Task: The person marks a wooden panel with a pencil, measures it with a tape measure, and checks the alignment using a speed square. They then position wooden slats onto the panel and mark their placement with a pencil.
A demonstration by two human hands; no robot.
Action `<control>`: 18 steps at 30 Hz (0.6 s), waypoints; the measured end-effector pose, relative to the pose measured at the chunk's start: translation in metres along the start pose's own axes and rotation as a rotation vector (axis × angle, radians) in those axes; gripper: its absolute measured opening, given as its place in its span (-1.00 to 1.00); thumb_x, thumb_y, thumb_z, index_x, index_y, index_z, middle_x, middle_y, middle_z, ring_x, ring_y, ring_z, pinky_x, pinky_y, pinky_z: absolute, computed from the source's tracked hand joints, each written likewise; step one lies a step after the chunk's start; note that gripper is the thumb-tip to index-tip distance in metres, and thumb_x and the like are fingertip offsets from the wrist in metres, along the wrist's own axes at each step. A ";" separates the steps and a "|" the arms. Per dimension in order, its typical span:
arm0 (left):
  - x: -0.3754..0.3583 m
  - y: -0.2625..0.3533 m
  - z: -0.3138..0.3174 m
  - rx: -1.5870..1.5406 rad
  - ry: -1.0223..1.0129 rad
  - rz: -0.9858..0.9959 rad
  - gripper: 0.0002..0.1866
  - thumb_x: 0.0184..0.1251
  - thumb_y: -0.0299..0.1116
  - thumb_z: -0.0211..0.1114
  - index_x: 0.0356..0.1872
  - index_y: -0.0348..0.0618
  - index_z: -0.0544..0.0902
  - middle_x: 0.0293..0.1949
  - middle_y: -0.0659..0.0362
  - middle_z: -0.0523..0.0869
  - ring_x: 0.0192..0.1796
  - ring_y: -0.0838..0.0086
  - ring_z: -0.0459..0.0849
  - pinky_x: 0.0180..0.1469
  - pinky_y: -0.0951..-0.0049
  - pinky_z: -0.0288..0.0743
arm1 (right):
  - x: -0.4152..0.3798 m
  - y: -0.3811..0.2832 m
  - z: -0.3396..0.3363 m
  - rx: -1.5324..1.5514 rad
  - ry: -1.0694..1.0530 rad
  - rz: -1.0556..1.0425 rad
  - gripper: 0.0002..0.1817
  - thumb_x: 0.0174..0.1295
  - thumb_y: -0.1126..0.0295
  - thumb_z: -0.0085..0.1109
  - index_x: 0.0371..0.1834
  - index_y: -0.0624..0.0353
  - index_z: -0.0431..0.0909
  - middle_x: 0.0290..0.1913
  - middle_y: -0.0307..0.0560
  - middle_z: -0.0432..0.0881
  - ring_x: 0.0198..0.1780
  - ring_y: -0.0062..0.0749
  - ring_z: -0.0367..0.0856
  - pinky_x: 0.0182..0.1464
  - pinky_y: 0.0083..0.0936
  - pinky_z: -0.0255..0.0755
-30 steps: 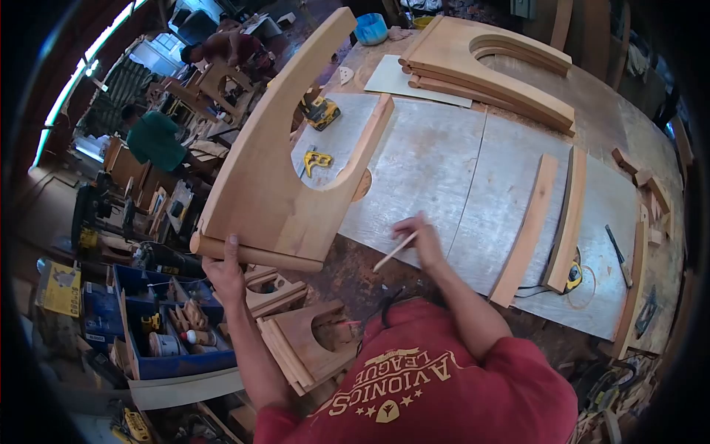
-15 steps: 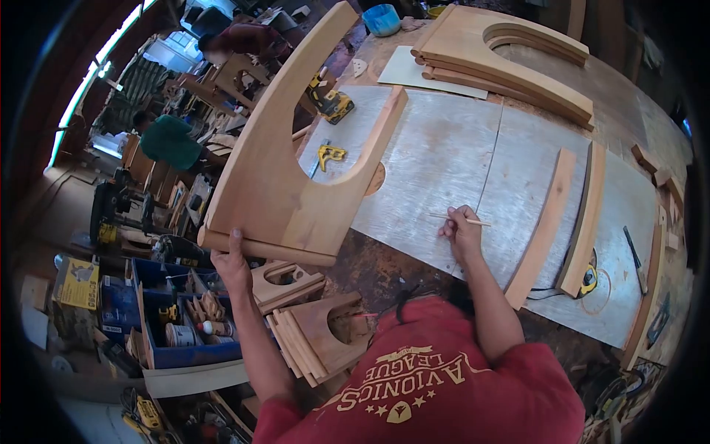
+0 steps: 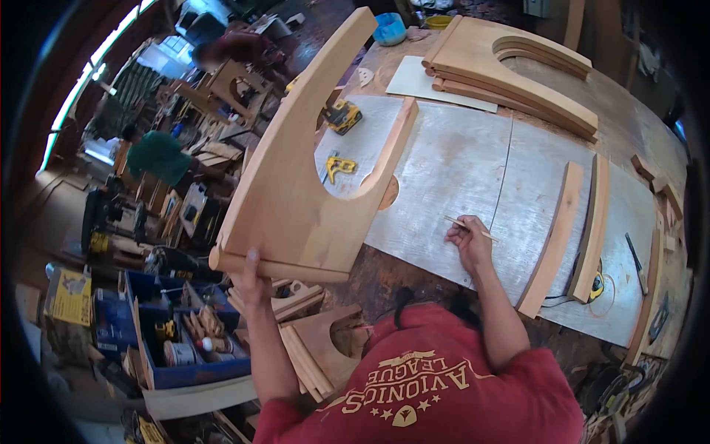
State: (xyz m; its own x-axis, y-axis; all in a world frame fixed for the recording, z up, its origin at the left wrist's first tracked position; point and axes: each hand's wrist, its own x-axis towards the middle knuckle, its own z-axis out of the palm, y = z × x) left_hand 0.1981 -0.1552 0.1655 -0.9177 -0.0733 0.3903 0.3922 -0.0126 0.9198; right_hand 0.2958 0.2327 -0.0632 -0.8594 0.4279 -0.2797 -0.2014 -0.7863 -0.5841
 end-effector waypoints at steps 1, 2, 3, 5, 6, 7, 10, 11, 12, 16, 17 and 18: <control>-0.002 0.000 0.002 -0.014 -0.007 0.009 -0.31 0.36 -0.41 0.36 0.47 -0.22 0.28 0.34 -0.01 0.49 0.36 0.19 0.52 0.42 0.09 0.42 | -0.001 0.001 0.001 -0.011 0.012 -0.010 -0.80 0.48 0.33 0.09 -0.09 0.27 0.53 -0.23 0.01 0.62 -0.22 -0.18 0.70 -0.16 -0.20 0.65; -0.002 -0.001 0.003 -0.030 -0.012 0.022 -0.31 0.36 -0.42 0.35 0.47 -0.22 0.28 0.34 -0.02 0.48 0.36 0.18 0.52 0.42 0.09 0.42 | -0.001 0.002 0.001 0.006 0.028 -0.027 -0.79 0.49 0.32 0.08 -0.09 0.27 0.52 -0.22 0.02 0.62 -0.21 -0.17 0.70 -0.15 -0.19 0.65; -0.003 -0.001 0.003 -0.046 -0.012 0.035 -0.32 0.36 -0.43 0.34 0.47 -0.23 0.28 0.34 -0.02 0.48 0.36 0.18 0.52 0.42 0.09 0.42 | -0.001 0.004 0.002 0.023 0.040 -0.041 -0.78 0.50 0.31 0.07 -0.08 0.28 0.52 -0.21 0.03 0.62 -0.20 -0.15 0.70 -0.15 -0.18 0.65; -0.006 0.004 0.007 -0.073 -0.004 0.033 -0.33 0.37 -0.42 0.32 0.46 -0.27 0.29 0.33 -0.03 0.49 0.35 0.16 0.53 0.41 0.09 0.43 | -0.003 0.006 0.003 0.070 0.059 -0.060 -0.78 0.51 0.31 0.06 -0.08 0.28 0.52 -0.18 0.05 0.62 -0.19 -0.12 0.70 -0.15 -0.15 0.65; -0.008 0.010 0.014 -0.095 0.013 0.021 -0.33 0.37 -0.42 0.32 0.46 -0.27 0.29 0.33 -0.03 0.49 0.35 0.15 0.54 0.41 0.10 0.44 | -0.006 0.005 0.003 0.101 0.073 -0.068 -0.79 0.51 0.33 0.05 -0.08 0.28 0.52 -0.16 0.06 0.62 -0.18 -0.11 0.70 -0.15 -0.14 0.65; -0.009 0.013 0.019 -0.116 0.029 0.004 -0.34 0.38 -0.42 0.32 0.46 -0.28 0.29 0.33 -0.04 0.50 0.35 0.15 0.54 0.41 0.10 0.44 | -0.009 0.004 0.000 0.131 0.090 -0.074 -0.79 0.51 0.34 0.04 -0.08 0.29 0.53 -0.14 0.07 0.62 -0.18 -0.09 0.70 -0.15 -0.13 0.66; -0.007 0.005 0.019 -0.233 0.032 -0.133 -0.34 0.41 -0.33 0.29 0.46 -0.30 0.28 0.27 -0.04 0.55 0.28 0.14 0.61 0.34 0.11 0.53 | -0.030 -0.005 0.001 0.182 0.121 -0.105 -0.84 0.48 0.41 0.04 -0.09 0.28 0.53 -0.08 0.10 0.62 -0.14 -0.08 0.70 -0.11 -0.11 0.69; -0.008 0.003 0.021 -0.295 0.025 -0.208 -0.34 0.42 -0.31 0.28 0.47 -0.30 0.28 0.26 -0.04 0.56 0.27 0.14 0.62 0.33 0.12 0.55 | -0.040 -0.010 0.004 0.204 0.146 -0.120 -0.87 0.47 0.44 0.06 -0.10 0.28 0.53 -0.07 0.10 0.62 -0.14 -0.09 0.70 -0.10 -0.12 0.70; -0.013 0.004 0.031 -0.369 0.081 -0.307 -0.28 0.33 -0.33 0.32 0.46 -0.36 0.27 0.25 -0.10 0.56 0.26 0.15 0.62 0.35 0.14 0.52 | -0.049 -0.014 0.004 0.188 0.125 -0.167 -0.90 0.44 0.48 0.09 -0.10 0.27 0.53 -0.08 0.08 0.62 -0.14 -0.13 0.71 -0.10 -0.14 0.71; -0.038 -0.014 0.060 -0.514 0.056 -0.513 -0.31 0.38 -0.25 0.26 0.47 -0.34 0.28 0.28 -0.08 0.56 0.30 0.13 0.61 0.39 0.11 0.50 | -0.078 -0.040 0.004 0.094 -0.020 -0.341 -0.89 0.32 0.62 0.17 -0.14 0.25 0.52 -0.14 0.00 0.58 -0.17 -0.27 0.71 -0.10 -0.23 0.75; -0.044 -0.017 0.068 -0.527 0.048 -0.528 -0.31 0.39 -0.24 0.24 0.47 -0.33 0.28 0.29 -0.07 0.56 0.31 0.13 0.60 0.40 0.09 0.49 | -0.085 -0.048 0.005 0.061 -0.071 -0.371 -0.87 0.29 0.65 0.19 -0.15 0.24 0.53 -0.16 -0.02 0.57 -0.18 -0.30 0.71 -0.10 -0.25 0.75; -0.051 -0.020 0.075 -0.539 0.042 -0.542 -0.32 0.41 -0.22 0.22 0.47 -0.33 0.29 0.29 -0.07 0.56 0.32 0.13 0.59 0.41 0.08 0.48 | -0.092 -0.056 0.012 0.051 -0.066 -0.353 -0.88 0.27 0.66 0.20 -0.19 0.24 0.52 -0.21 -0.07 0.53 -0.23 -0.32 0.71 -0.12 -0.26 0.75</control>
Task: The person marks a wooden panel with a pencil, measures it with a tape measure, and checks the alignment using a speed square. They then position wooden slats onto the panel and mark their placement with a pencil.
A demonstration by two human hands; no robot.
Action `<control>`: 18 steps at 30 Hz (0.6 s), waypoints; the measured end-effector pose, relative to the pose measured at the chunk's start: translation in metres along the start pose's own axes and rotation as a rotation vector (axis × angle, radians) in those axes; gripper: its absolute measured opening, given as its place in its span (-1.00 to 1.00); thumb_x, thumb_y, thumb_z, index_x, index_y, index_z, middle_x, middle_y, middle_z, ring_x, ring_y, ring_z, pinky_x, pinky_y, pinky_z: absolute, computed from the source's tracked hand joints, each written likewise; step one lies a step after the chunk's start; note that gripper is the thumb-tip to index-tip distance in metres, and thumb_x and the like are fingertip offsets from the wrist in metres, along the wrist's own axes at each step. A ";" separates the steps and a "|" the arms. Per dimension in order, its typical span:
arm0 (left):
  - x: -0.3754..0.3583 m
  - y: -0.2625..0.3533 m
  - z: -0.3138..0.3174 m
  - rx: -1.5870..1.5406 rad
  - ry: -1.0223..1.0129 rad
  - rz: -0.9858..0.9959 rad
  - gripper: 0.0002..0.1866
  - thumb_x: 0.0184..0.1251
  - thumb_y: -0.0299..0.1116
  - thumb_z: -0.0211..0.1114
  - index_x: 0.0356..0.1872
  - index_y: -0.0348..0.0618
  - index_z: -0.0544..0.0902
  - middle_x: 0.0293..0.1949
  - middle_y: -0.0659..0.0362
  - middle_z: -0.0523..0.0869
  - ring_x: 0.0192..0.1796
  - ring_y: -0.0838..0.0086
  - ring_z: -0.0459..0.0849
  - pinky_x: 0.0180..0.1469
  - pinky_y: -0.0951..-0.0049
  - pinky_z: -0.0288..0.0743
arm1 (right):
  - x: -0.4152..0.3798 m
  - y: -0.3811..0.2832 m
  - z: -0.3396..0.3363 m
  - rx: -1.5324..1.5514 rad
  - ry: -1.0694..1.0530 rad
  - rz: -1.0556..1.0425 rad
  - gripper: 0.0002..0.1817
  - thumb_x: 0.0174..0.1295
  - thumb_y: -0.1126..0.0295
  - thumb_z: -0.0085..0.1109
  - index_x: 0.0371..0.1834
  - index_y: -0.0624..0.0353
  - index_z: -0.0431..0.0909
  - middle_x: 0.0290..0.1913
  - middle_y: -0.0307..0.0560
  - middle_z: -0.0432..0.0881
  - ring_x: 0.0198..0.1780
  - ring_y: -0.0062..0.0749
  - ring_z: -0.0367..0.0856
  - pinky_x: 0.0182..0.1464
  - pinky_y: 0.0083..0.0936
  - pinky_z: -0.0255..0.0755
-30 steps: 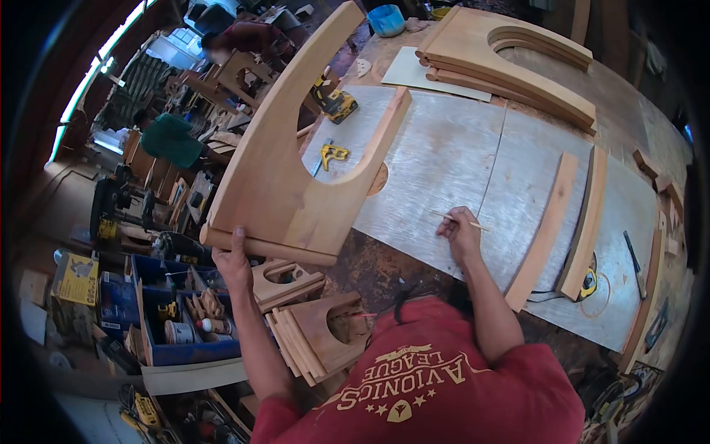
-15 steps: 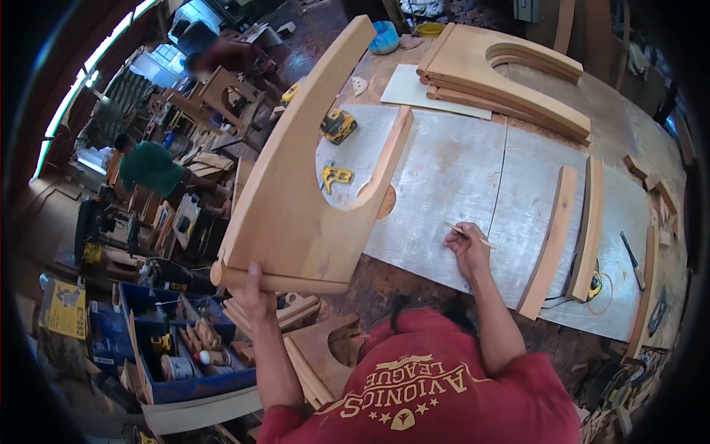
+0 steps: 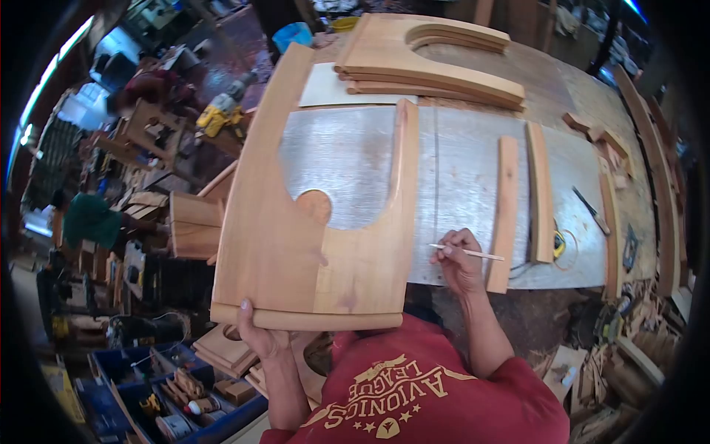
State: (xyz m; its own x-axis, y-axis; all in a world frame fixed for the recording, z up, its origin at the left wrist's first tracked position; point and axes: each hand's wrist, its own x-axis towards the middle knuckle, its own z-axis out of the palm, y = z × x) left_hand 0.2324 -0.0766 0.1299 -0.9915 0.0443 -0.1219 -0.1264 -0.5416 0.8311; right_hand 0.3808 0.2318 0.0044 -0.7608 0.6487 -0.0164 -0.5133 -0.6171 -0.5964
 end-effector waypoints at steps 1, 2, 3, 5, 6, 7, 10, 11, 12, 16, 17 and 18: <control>-0.003 -0.008 0.001 -0.019 0.005 -0.041 -0.32 0.41 -0.21 0.21 0.47 -0.32 0.29 0.30 -0.06 0.56 0.33 0.13 0.59 0.42 0.08 0.47 | -0.005 -0.004 -0.002 -0.054 0.006 0.023 -0.88 0.26 0.67 0.20 -0.21 0.24 0.52 -0.21 -0.07 0.53 -0.24 -0.33 0.70 -0.13 -0.27 0.74; -0.005 -0.017 0.000 -0.038 0.014 -0.072 -0.32 0.41 -0.21 0.20 0.47 -0.32 0.29 0.30 -0.06 0.56 0.33 0.12 0.58 0.43 0.07 0.46 | -0.006 -0.005 -0.005 -0.104 0.002 0.051 -0.88 0.25 0.68 0.20 -0.23 0.25 0.52 -0.20 -0.07 0.53 -0.25 -0.33 0.70 -0.14 -0.27 0.74; -0.007 -0.024 -0.003 -0.057 0.024 -0.095 -0.32 0.42 -0.20 0.19 0.47 -0.31 0.29 0.31 -0.05 0.55 0.34 0.12 0.57 0.43 0.07 0.45 | -0.006 -0.005 -0.008 -0.149 -0.008 0.080 -0.88 0.24 0.68 0.21 -0.26 0.25 0.52 -0.20 -0.07 0.53 -0.26 -0.34 0.69 -0.14 -0.28 0.74; -0.011 -0.044 -0.010 -0.073 0.045 -0.147 -0.32 0.40 -0.21 0.20 0.48 -0.29 0.29 0.32 -0.06 0.55 0.35 0.12 0.56 0.44 0.06 0.44 | -0.009 -0.006 -0.012 -0.255 -0.052 0.064 -0.86 0.24 0.66 0.28 -0.27 0.25 0.51 -0.16 -0.09 0.51 -0.21 -0.39 0.68 -0.13 -0.31 0.77; -0.015 -0.054 -0.015 -0.084 0.061 -0.161 -0.31 0.39 -0.21 0.21 0.48 -0.28 0.29 0.33 -0.06 0.54 0.35 0.12 0.56 0.44 0.06 0.43 | -0.010 -0.004 -0.013 -0.320 -0.049 0.049 -0.86 0.23 0.67 0.29 -0.29 0.26 0.50 -0.15 -0.09 0.51 -0.20 -0.39 0.68 -0.12 -0.32 0.77; -0.020 -0.063 -0.017 -0.097 0.083 -0.183 -0.31 0.38 -0.21 0.21 0.48 -0.27 0.30 0.33 -0.05 0.54 0.36 0.12 0.56 0.44 0.06 0.43 | -0.009 -0.001 -0.012 -0.382 -0.053 0.034 -0.85 0.22 0.67 0.30 -0.30 0.26 0.50 -0.14 -0.08 0.50 -0.19 -0.39 0.69 -0.11 -0.32 0.77; -0.028 -0.090 -0.029 -0.163 0.123 -0.264 -0.32 0.37 -0.20 0.21 0.47 -0.24 0.32 0.33 -0.03 0.55 0.37 0.12 0.55 0.44 0.04 0.43 | -0.008 -0.007 -0.010 -0.579 0.002 0.067 -0.85 0.21 0.72 0.26 -0.33 0.28 0.48 -0.16 -0.06 0.53 -0.26 -0.40 0.70 -0.17 -0.41 0.77; -0.029 -0.101 -0.039 -0.204 0.127 -0.299 -0.32 0.37 -0.19 0.21 0.47 -0.24 0.32 0.32 -0.02 0.55 0.37 0.12 0.54 0.45 0.04 0.43 | -0.007 -0.010 -0.011 -0.666 0.028 0.083 -0.85 0.21 0.72 0.25 -0.33 0.28 0.48 -0.17 -0.06 0.54 -0.28 -0.40 0.71 -0.19 -0.42 0.77; -0.031 -0.109 -0.047 -0.243 0.132 -0.334 -0.32 0.37 -0.18 0.21 0.46 -0.23 0.33 0.32 -0.01 0.55 0.38 0.12 0.53 0.45 0.03 0.42 | -0.005 -0.010 -0.013 -0.652 0.044 0.090 -0.86 0.22 0.73 0.22 -0.33 0.29 0.48 -0.21 -0.05 0.55 -0.31 -0.38 0.72 -0.22 -0.45 0.77; -0.032 -0.132 -0.066 -0.283 0.115 -0.376 -0.34 0.39 -0.17 0.19 0.46 -0.23 0.33 0.32 -0.01 0.54 0.39 0.10 0.51 0.47 -0.01 0.39 | 0.003 -0.014 -0.017 -0.788 -0.005 0.134 -0.88 0.22 0.67 0.26 -0.33 0.29 0.50 -0.28 -0.09 0.61 -0.30 -0.42 0.72 -0.23 -0.48 0.72; -0.030 -0.138 -0.074 -0.266 0.127 -0.383 -0.34 0.41 -0.16 0.18 0.46 -0.22 0.32 0.33 -0.02 0.54 0.39 0.09 0.51 0.48 -0.02 0.38 | 0.003 -0.010 -0.018 -0.786 -0.029 0.082 -0.88 0.20 0.64 0.29 -0.33 0.27 0.51 -0.31 -0.12 0.63 -0.31 -0.48 0.70 -0.26 -0.51 0.67; -0.029 -0.145 -0.081 -0.248 0.139 -0.400 -0.35 0.42 -0.15 0.17 0.47 -0.22 0.32 0.33 -0.02 0.53 0.39 0.09 0.51 0.48 -0.03 0.37 | 0.002 -0.007 -0.020 -0.789 -0.045 0.033 -0.87 0.19 0.61 0.33 -0.33 0.25 0.53 -0.35 -0.15 0.66 -0.32 -0.53 0.68 -0.29 -0.54 0.62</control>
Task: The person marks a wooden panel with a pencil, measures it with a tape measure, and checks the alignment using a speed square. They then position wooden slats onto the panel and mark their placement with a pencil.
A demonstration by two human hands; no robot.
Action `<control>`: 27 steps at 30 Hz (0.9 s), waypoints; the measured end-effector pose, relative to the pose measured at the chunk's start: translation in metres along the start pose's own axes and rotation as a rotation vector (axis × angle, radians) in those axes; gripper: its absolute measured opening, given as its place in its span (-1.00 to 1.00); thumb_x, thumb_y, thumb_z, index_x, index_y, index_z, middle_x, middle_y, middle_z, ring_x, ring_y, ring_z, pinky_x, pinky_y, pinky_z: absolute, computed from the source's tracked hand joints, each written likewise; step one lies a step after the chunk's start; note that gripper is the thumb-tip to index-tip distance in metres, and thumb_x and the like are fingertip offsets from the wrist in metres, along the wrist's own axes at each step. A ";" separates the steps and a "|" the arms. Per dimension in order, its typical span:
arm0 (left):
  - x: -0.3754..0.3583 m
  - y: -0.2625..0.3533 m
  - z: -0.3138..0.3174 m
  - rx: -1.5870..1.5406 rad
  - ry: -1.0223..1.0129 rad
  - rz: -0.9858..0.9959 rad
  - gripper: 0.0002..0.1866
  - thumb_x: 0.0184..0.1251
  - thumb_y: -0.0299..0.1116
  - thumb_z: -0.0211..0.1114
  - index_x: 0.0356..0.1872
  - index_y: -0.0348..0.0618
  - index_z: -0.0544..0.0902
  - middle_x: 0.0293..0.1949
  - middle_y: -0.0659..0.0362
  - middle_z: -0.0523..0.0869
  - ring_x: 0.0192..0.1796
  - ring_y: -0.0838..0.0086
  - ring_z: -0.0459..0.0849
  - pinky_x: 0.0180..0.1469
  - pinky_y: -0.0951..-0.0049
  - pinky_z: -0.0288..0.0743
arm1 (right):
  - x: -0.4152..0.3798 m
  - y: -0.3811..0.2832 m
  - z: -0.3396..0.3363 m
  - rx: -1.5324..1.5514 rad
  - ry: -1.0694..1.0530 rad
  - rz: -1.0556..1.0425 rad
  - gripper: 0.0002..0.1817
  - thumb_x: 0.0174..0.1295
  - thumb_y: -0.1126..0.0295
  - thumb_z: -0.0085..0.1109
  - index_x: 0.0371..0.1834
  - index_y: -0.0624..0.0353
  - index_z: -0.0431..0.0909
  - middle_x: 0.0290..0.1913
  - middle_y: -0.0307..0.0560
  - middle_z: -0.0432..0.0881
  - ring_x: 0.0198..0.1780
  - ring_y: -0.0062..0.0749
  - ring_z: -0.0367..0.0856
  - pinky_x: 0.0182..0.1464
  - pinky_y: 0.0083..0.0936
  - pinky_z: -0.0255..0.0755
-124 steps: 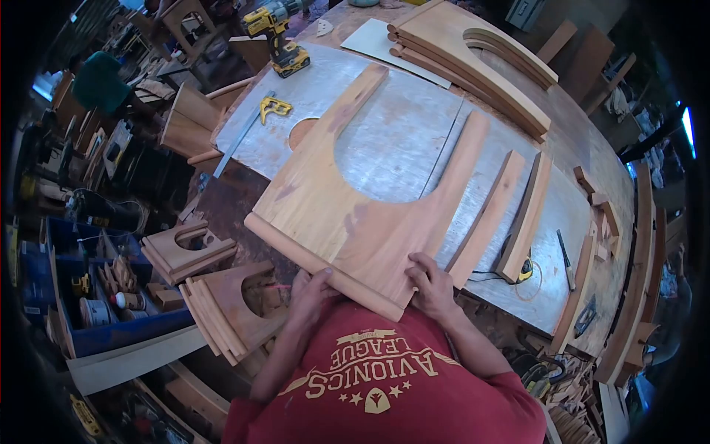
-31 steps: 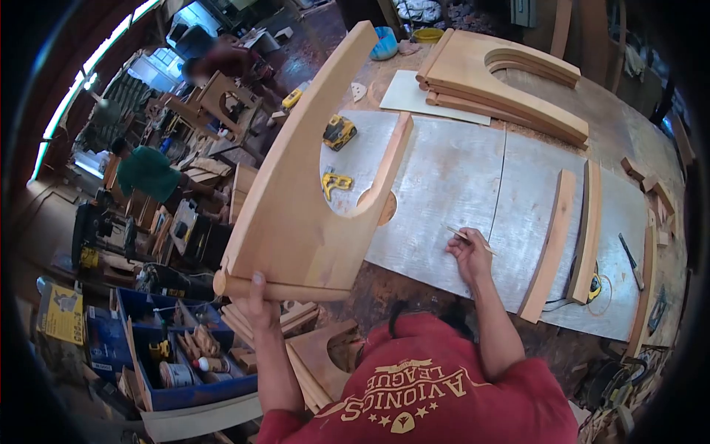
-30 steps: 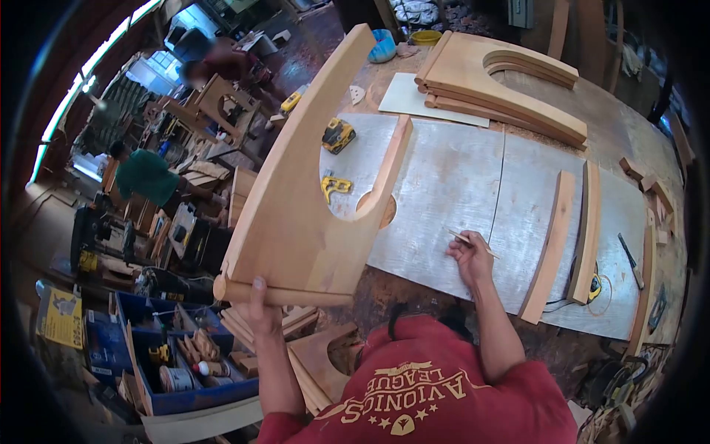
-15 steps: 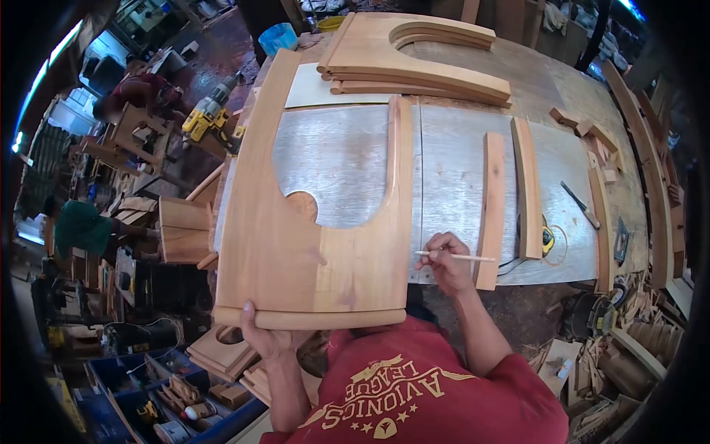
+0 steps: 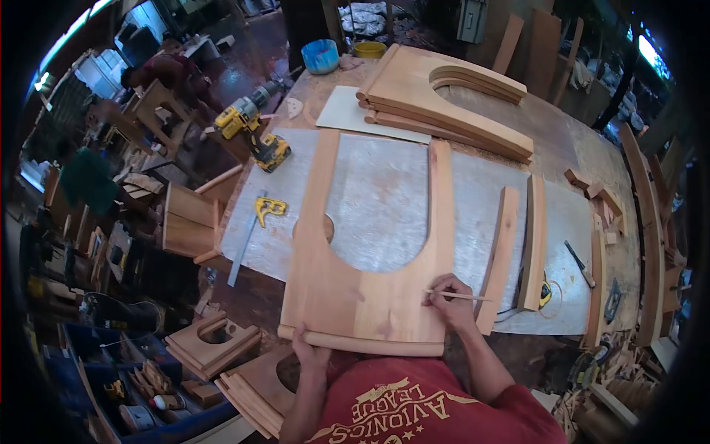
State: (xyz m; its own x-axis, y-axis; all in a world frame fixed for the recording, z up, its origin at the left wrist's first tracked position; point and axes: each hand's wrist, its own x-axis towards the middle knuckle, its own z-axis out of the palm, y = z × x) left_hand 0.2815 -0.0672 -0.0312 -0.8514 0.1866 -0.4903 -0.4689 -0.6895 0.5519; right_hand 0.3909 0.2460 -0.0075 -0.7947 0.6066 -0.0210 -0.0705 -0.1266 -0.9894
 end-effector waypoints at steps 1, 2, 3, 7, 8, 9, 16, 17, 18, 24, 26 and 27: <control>0.008 -0.002 -0.006 -0.013 0.014 -0.015 -0.34 0.43 -0.14 0.18 0.47 -0.22 0.32 0.33 -0.02 0.53 0.39 0.08 0.51 0.47 -0.04 0.38 | 0.001 0.004 0.001 -0.065 0.003 -0.009 -0.87 0.18 0.60 0.33 -0.34 0.24 0.54 -0.36 -0.17 0.66 -0.33 -0.56 0.66 -0.30 -0.56 0.59; 0.018 -0.004 -0.014 -0.024 0.035 -0.043 -0.34 0.43 -0.13 0.19 0.47 -0.22 0.32 0.33 -0.03 0.53 0.39 0.06 0.51 0.46 -0.05 0.39 | 0.005 0.010 0.002 -0.136 0.011 -0.005 -0.88 0.18 0.58 0.34 -0.35 0.23 0.54 -0.37 -0.19 0.67 -0.34 -0.60 0.64 -0.32 -0.57 0.56; 0.019 -0.006 -0.021 -0.033 0.063 -0.076 -0.33 0.44 -0.12 0.20 0.47 -0.21 0.32 0.33 -0.03 0.52 0.38 0.05 0.51 0.45 -0.06 0.40 | 0.001 0.011 0.001 -0.209 0.019 0.008 -0.88 0.17 0.57 0.35 -0.36 0.21 0.55 -0.38 -0.21 0.67 -0.36 -0.63 0.63 -0.34 -0.59 0.53; 0.027 -0.001 -0.025 -0.062 -0.068 -0.142 -0.34 0.47 -0.13 0.20 0.49 -0.23 0.29 0.34 0.00 0.51 0.40 0.11 0.50 0.46 -0.01 0.40 | 0.004 -0.003 0.015 -0.272 0.082 0.134 -0.89 0.15 0.52 0.34 -0.39 0.19 0.56 -0.46 -0.26 0.65 -0.41 -0.68 0.55 -0.39 -0.60 0.45; 0.029 -0.001 -0.029 -0.050 -0.079 -0.139 -0.33 0.47 -0.14 0.21 0.49 -0.23 0.28 0.34 0.00 0.51 0.40 0.12 0.50 0.46 0.00 0.39 | 0.003 -0.007 0.018 -0.314 0.087 0.162 -0.90 0.14 0.51 0.33 -0.39 0.19 0.56 -0.48 -0.27 0.64 -0.43 -0.69 0.55 -0.39 -0.59 0.45; 0.033 -0.001 -0.029 -0.041 -0.099 -0.133 -0.33 0.47 -0.15 0.21 0.49 -0.23 0.28 0.34 0.00 0.50 0.40 0.13 0.50 0.47 0.02 0.39 | 0.005 -0.010 0.019 -0.356 0.094 0.181 -0.91 0.14 0.51 0.32 -0.40 0.20 0.57 -0.50 -0.27 0.63 -0.44 -0.69 0.54 -0.40 -0.59 0.46; 0.035 0.006 -0.039 -0.061 -0.113 -0.213 -0.40 0.55 -0.19 0.16 0.50 -0.20 0.27 0.34 0.02 0.53 0.40 0.17 0.52 0.48 0.06 0.40 | 0.004 -0.002 0.032 -0.315 0.257 0.167 -0.81 0.20 0.39 0.40 -0.43 0.24 0.59 -0.51 -0.23 0.64 -0.49 -0.67 0.55 -0.45 -0.61 0.44; 0.036 0.007 -0.040 -0.059 -0.099 -0.225 -0.41 0.55 -0.19 0.16 0.49 -0.20 0.28 0.33 0.02 0.54 0.39 0.18 0.53 0.48 0.07 0.41 | 0.005 -0.005 0.037 -0.318 0.285 0.184 -0.80 0.20 0.38 0.41 -0.43 0.25 0.60 -0.51 -0.23 0.64 -0.49 -0.68 0.54 -0.47 -0.61 0.43; 0.036 0.008 -0.040 -0.058 -0.083 -0.238 -0.42 0.56 -0.19 0.16 0.48 -0.20 0.29 0.32 0.03 0.54 0.38 0.19 0.53 0.47 0.08 0.43 | 0.006 -0.007 0.039 -0.322 0.313 0.202 -0.79 0.21 0.37 0.41 -0.43 0.25 0.60 -0.51 -0.23 0.65 -0.50 -0.68 0.54 -0.48 -0.61 0.43; 0.033 0.013 -0.039 -0.036 -0.040 -0.249 -0.47 0.56 -0.21 0.18 0.43 -0.21 0.35 0.30 0.05 0.57 0.34 0.23 0.59 0.41 0.13 0.53 | 0.007 -0.010 0.044 -0.350 0.363 0.210 -0.80 0.21 0.38 0.41 -0.42 0.26 0.62 -0.51 -0.22 0.64 -0.52 -0.65 0.55 -0.51 -0.59 0.42; 0.035 0.013 -0.042 -0.040 -0.055 -0.252 -0.47 0.57 -0.22 0.18 0.42 -0.22 0.35 0.29 0.05 0.58 0.33 0.24 0.60 0.40 0.14 0.54 | 0.007 -0.013 0.046 -0.339 0.353 0.211 -0.81 0.21 0.39 0.40 -0.42 0.27 0.62 -0.51 -0.23 0.64 -0.52 -0.65 0.56 -0.51 -0.58 0.42; 0.035 0.012 -0.042 -0.042 -0.064 -0.254 -0.48 0.57 -0.22 0.18 0.42 -0.22 0.36 0.29 0.05 0.58 0.32 0.25 0.60 0.39 0.15 0.55 | 0.007 -0.013 0.046 -0.333 0.349 0.210 -0.81 0.21 0.39 0.40 -0.42 0.27 0.62 -0.52 -0.23 0.65 -0.53 -0.65 0.56 -0.50 -0.58 0.43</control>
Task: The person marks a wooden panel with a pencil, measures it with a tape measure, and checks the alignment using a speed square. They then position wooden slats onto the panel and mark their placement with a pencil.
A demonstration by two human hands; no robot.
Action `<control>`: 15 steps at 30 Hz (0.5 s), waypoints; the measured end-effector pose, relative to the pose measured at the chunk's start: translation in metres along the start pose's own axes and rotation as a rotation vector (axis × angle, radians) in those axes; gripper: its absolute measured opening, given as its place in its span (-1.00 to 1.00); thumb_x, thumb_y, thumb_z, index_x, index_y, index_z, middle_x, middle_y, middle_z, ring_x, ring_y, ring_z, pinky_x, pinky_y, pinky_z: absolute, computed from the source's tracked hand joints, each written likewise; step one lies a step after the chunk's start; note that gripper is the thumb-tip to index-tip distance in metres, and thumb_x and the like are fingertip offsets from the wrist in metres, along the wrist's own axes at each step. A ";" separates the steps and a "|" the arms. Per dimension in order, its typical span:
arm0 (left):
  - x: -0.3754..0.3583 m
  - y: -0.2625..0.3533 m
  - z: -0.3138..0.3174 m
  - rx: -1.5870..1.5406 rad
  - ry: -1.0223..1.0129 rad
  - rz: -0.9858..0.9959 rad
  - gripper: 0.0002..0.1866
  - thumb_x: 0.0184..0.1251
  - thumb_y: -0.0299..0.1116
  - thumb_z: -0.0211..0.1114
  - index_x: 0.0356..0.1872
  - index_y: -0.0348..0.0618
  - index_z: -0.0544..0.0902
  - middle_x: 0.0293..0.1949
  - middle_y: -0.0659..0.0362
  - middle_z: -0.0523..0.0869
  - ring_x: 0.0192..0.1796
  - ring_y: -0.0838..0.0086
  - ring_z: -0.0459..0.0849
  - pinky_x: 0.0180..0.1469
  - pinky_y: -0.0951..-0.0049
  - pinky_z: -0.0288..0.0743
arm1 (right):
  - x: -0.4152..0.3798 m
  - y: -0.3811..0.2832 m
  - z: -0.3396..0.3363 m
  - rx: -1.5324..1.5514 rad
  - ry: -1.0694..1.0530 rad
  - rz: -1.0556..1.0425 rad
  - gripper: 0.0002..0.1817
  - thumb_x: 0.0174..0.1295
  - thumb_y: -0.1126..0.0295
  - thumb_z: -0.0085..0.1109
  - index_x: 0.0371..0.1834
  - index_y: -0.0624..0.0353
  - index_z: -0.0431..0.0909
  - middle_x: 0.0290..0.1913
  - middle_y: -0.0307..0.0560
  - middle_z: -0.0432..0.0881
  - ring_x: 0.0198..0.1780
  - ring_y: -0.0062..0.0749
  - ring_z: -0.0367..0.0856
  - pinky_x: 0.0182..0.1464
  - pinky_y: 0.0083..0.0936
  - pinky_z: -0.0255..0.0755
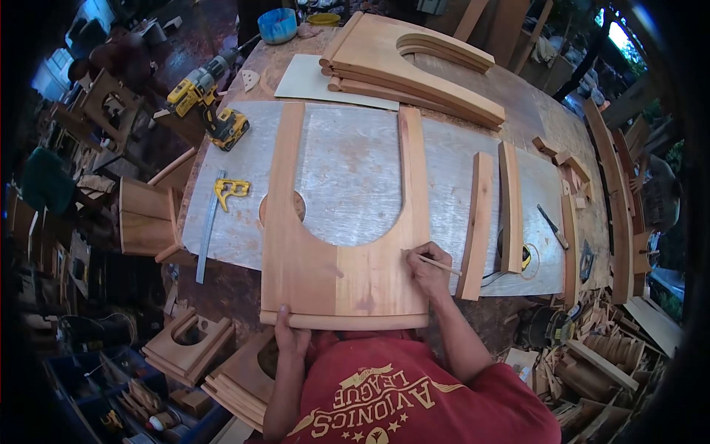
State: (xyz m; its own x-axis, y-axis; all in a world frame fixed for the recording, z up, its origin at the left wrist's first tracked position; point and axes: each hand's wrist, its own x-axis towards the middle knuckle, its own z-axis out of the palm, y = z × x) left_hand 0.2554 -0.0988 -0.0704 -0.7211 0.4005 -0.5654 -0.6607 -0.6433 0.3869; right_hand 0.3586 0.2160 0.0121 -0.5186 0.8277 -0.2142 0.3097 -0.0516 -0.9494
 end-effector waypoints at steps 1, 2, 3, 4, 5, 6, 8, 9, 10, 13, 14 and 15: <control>0.000 0.000 0.000 0.003 0.003 -0.001 -0.48 0.57 -0.22 0.18 0.42 -0.22 0.36 0.29 0.05 0.58 0.32 0.25 0.60 0.39 0.15 0.55 | 0.003 0.005 -0.002 -0.008 -0.008 -0.005 -0.81 0.22 0.40 0.40 -0.42 0.27 0.62 -0.52 -0.23 0.65 -0.53 -0.65 0.56 -0.50 -0.58 0.43; -0.001 0.000 0.000 0.006 0.005 -0.001 -0.48 0.57 -0.23 0.18 0.43 -0.22 0.35 0.29 0.05 0.58 0.32 0.25 0.61 0.39 0.16 0.56 | 0.007 0.014 -0.005 -0.016 -0.017 -0.010 -0.82 0.22 0.40 0.39 -0.42 0.27 0.62 -0.52 -0.23 0.65 -0.53 -0.65 0.56 -0.49 -0.58 0.44; -0.002 0.002 0.001 0.011 0.008 0.000 -0.48 0.57 -0.23 0.17 0.43 -0.22 0.35 0.29 0.05 0.58 0.32 0.26 0.61 0.38 0.16 0.56 | 0.008 0.014 -0.005 -0.021 -0.026 -0.014 -0.82 0.23 0.41 0.39 -0.42 0.27 0.62 -0.52 -0.23 0.65 -0.53 -0.65 0.56 -0.48 -0.58 0.45; -0.002 0.002 0.001 0.014 0.003 0.000 -0.48 0.57 -0.23 0.17 0.43 -0.22 0.35 0.29 0.05 0.58 0.32 0.26 0.61 0.38 0.16 0.56 | 0.008 0.013 -0.004 -0.001 -0.041 -0.002 -0.82 0.22 0.41 0.39 -0.42 0.27 0.62 -0.52 -0.23 0.65 -0.53 -0.65 0.56 -0.48 -0.58 0.45; -0.002 0.002 0.001 0.017 -0.001 -0.004 -0.48 0.58 -0.23 0.16 0.43 -0.22 0.35 0.29 0.05 0.58 0.33 0.26 0.60 0.38 0.15 0.56 | 0.008 0.010 -0.004 0.017 -0.054 0.012 -0.82 0.22 0.41 0.39 -0.42 0.26 0.62 -0.52 -0.22 0.65 -0.53 -0.65 0.56 -0.48 -0.57 0.46; -0.003 0.001 0.001 0.020 -0.003 -0.010 -0.48 0.58 -0.23 0.16 0.43 -0.22 0.35 0.30 0.05 0.58 0.33 0.26 0.60 0.38 0.15 0.56 | 0.007 0.007 -0.006 0.034 -0.065 0.028 -0.82 0.22 0.40 0.39 -0.42 0.26 0.62 -0.52 -0.22 0.65 -0.53 -0.64 0.56 -0.47 -0.57 0.46; -0.001 0.000 -0.001 0.036 -0.013 0.005 -0.48 0.59 -0.21 0.14 0.44 -0.22 0.35 0.30 0.05 0.58 0.34 0.26 0.60 0.38 0.15 0.56 | 0.005 0.012 -0.013 0.024 -0.085 -0.001 -0.82 0.18 0.40 0.41 -0.42 0.26 0.63 -0.51 -0.21 0.65 -0.50 -0.63 0.57 -0.43 -0.56 0.47; -0.001 0.000 -0.003 0.042 -0.016 0.014 -0.48 0.59 -0.20 0.14 0.44 -0.22 0.35 0.30 0.05 0.58 0.34 0.26 0.59 0.38 0.15 0.56 | 0.004 0.014 -0.015 0.019 -0.098 -0.015 -0.82 0.16 0.39 0.42 -0.42 0.26 0.63 -0.50 -0.20 0.65 -0.48 -0.62 0.57 -0.41 -0.55 0.48; -0.002 0.000 -0.005 0.050 -0.020 0.018 -0.48 0.60 -0.19 0.13 0.44 -0.22 0.35 0.30 0.05 0.58 0.34 0.26 0.60 0.37 0.15 0.56 | 0.002 0.014 -0.016 -0.054 -0.094 -0.054 -0.82 0.14 0.39 0.43 -0.43 0.26 0.63 -0.50 -0.19 0.66 -0.46 -0.62 0.57 -0.39 -0.54 0.49; -0.005 -0.001 0.001 0.081 -0.008 0.014 -0.47 0.61 -0.17 0.12 0.44 -0.22 0.35 0.30 0.05 0.57 0.33 0.25 0.60 0.37 0.15 0.56 | -0.004 0.013 -0.018 -0.205 -0.080 -0.134 -0.81 0.09 0.39 0.45 -0.45 0.26 0.63 -0.49 -0.18 0.67 -0.41 -0.61 0.58 -0.32 -0.52 0.49; -0.007 0.001 0.004 0.096 0.004 0.009 -0.47 0.61 -0.16 0.12 0.45 -0.22 0.35 0.31 0.05 0.57 0.33 0.25 0.60 0.37 0.15 0.56 | -0.004 0.012 -0.016 -0.205 -0.070 -0.147 -0.81 0.09 0.40 0.45 -0.46 0.26 0.62 -0.48 -0.18 0.67 -0.39 -0.61 0.57 -0.31 -0.52 0.49; -0.006 0.002 0.007 0.106 0.011 0.010 -0.46 0.61 -0.16 0.12 0.45 -0.22 0.34 0.31 0.05 0.57 0.33 0.25 0.60 0.37 0.15 0.56 | -0.003 0.011 -0.014 -0.204 -0.063 -0.168 -0.81 0.08 0.40 0.45 -0.46 0.26 0.62 -0.48 -0.18 0.67 -0.38 -0.61 0.57 -0.29 -0.52 0.49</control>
State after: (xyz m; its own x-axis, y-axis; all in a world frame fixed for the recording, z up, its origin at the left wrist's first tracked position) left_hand 0.2572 -0.0982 -0.0611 -0.7256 0.3869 -0.5691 -0.6725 -0.5741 0.4671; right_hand 0.3749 0.2214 0.0055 -0.6230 0.7784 -0.0775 0.3660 0.2025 -0.9083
